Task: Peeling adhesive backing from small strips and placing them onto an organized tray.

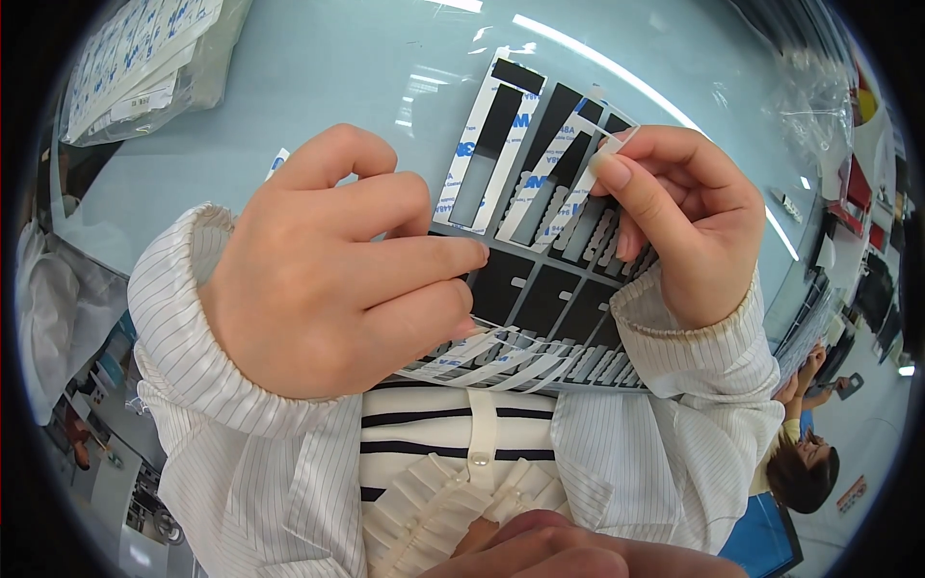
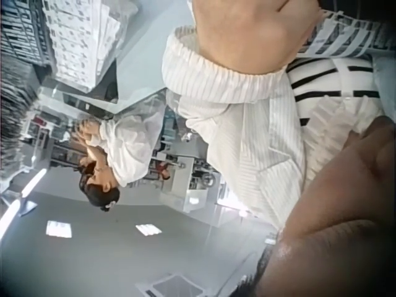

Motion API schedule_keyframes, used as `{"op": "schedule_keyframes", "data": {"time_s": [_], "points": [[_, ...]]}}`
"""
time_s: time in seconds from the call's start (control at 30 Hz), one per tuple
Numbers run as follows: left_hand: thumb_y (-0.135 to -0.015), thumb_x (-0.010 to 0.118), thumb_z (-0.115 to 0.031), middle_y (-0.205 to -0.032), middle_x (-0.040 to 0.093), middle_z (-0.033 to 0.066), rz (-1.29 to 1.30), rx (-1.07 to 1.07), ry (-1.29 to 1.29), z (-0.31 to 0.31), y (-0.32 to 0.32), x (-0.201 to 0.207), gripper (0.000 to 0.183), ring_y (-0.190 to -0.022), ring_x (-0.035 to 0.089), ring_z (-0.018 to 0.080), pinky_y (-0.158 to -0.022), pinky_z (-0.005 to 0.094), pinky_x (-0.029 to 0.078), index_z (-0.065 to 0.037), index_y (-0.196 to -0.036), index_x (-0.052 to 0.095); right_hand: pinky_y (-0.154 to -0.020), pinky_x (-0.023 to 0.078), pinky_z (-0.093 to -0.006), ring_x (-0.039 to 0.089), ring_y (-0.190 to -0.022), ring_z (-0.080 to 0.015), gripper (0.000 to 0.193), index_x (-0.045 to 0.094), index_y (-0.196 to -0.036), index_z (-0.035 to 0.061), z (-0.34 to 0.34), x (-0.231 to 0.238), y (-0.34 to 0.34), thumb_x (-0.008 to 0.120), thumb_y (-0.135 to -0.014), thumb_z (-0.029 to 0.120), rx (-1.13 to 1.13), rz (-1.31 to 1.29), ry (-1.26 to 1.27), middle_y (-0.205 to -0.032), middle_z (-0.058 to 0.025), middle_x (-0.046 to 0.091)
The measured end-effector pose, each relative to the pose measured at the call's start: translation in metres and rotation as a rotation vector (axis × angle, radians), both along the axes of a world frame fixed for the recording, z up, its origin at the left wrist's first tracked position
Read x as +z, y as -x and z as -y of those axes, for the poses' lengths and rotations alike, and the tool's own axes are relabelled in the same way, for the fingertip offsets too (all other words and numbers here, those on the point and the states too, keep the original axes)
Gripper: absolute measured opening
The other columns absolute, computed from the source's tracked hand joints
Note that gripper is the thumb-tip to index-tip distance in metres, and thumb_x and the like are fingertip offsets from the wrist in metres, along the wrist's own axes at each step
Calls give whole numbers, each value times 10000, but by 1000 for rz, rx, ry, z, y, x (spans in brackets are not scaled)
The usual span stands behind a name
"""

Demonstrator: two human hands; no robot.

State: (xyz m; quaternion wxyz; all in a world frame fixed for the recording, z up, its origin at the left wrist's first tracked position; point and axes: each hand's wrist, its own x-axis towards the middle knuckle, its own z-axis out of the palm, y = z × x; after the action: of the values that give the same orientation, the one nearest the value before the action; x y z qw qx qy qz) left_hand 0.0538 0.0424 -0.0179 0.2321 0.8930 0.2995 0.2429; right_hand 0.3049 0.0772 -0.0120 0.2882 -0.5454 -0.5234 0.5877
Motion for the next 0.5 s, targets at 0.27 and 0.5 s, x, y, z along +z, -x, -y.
{"op": "schedule_keyframes", "data": {"time_s": [0.27,0.5], "points": [[-660,811,-244,-993,754,11,3,-3,-16,0,0,-1,231,-639,521,183,-703,387,382,-97,-737,650,-495,418,-167,542,-541,-49,160,653,-1045,-43,0,-1,0,711,-911,22,-4,7,-2,-846,-90,706],[-666,806,-244,-994,753,21,7,-7,-14,0,-1,-2,234,-639,518,186,-699,390,375,-92,-744,646,-494,414,-162,541,-543,-42,156,655,-1045,-43,0,-1,-1,709,-913,21,-1,14,-6,-847,-87,706]]}}
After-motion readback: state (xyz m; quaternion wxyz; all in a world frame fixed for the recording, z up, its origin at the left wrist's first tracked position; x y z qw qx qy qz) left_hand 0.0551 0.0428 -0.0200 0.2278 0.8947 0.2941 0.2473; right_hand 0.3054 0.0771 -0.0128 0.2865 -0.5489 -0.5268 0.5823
